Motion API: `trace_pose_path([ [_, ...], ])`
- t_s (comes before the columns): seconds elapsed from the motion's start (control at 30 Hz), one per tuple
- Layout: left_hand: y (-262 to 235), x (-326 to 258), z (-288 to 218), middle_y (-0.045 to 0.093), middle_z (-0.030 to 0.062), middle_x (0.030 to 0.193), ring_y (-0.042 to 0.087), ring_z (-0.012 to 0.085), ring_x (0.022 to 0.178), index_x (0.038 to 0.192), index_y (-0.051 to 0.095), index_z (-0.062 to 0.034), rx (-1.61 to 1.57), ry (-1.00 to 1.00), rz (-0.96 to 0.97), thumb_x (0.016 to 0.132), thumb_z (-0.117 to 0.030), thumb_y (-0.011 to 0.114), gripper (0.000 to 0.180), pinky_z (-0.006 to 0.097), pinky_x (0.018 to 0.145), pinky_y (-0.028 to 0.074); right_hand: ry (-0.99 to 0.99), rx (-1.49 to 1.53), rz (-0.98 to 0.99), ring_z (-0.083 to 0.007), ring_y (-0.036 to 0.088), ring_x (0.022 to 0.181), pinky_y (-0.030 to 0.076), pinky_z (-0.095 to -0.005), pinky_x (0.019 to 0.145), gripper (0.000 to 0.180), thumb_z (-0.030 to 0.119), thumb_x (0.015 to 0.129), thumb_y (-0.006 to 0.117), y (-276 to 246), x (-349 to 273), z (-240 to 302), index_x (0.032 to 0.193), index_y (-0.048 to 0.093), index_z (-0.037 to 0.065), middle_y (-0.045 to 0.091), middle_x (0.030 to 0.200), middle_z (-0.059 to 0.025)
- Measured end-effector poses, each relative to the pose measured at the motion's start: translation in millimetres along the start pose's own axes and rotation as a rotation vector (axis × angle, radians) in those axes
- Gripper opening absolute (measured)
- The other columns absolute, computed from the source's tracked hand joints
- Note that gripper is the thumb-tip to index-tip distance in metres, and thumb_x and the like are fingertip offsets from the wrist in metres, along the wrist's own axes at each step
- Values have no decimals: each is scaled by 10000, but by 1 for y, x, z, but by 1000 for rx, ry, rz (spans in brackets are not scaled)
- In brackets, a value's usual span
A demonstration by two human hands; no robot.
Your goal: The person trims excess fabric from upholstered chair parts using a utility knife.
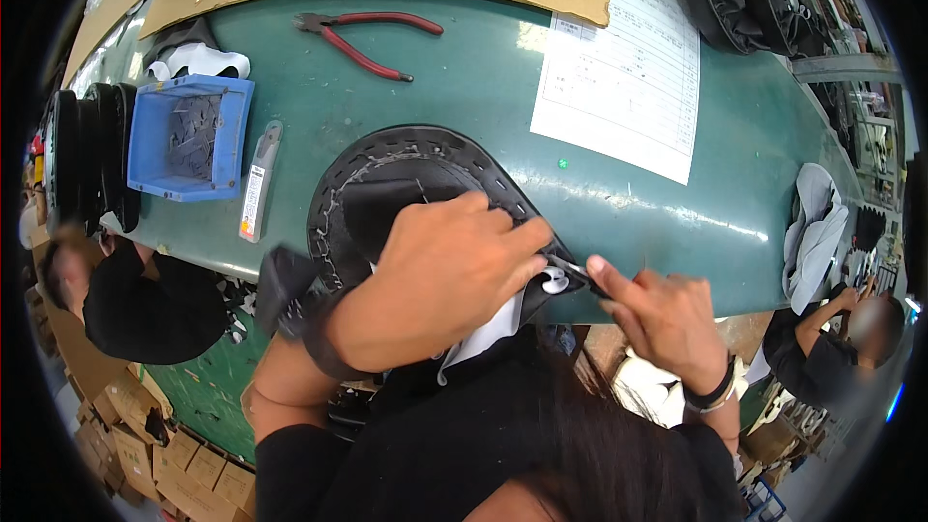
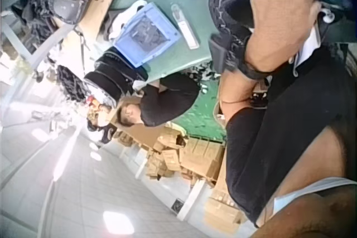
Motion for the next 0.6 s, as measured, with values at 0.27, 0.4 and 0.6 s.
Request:
trace_pose_path([
  [0.27, 5, 16, 27, 415, 14, 616, 410, 159, 629, 577, 504, -54, -718, -114, -159, 740, -113, 716, 274, 311, 549, 324, 54, 27, 68, -286, 529, 485, 404, -389, 474, 588, 206, 814, 690, 8, -5, 4, 1373, 511, 237, 517, 625, -94],
  [0.4, 1, 12, 44, 504, 53, 704, 469, 148, 670, 619, 517, -33, -1518, -290, -445, 787, -101, 644, 222, 281, 630, 384, 50, 159, -222, -367, 588, 663, 464, -447, 645, 633, 192, 774, 732, 31, -18, 20, 1367, 511, 172, 562, 670, -133],
  [0.6, -21, 35, 22, 620, 99, 802, 586, 220, 726, 707, 577, -48, -333, -189, 0, 804, -159, 659, 169, 303, 636, 441, 130, 14, -155, -299, 535, 459, 402, -413, 449, 522, 217, 840, 682, 4, 21, 7, 1342, 547, 265, 534, 612, -93],
])
Point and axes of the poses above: each hand's wrist, its own x-axis towards the middle knuckle, its own y-axis out of the palm, z = x × y, the point moved 2 cm from there along x, towards the middle knuckle
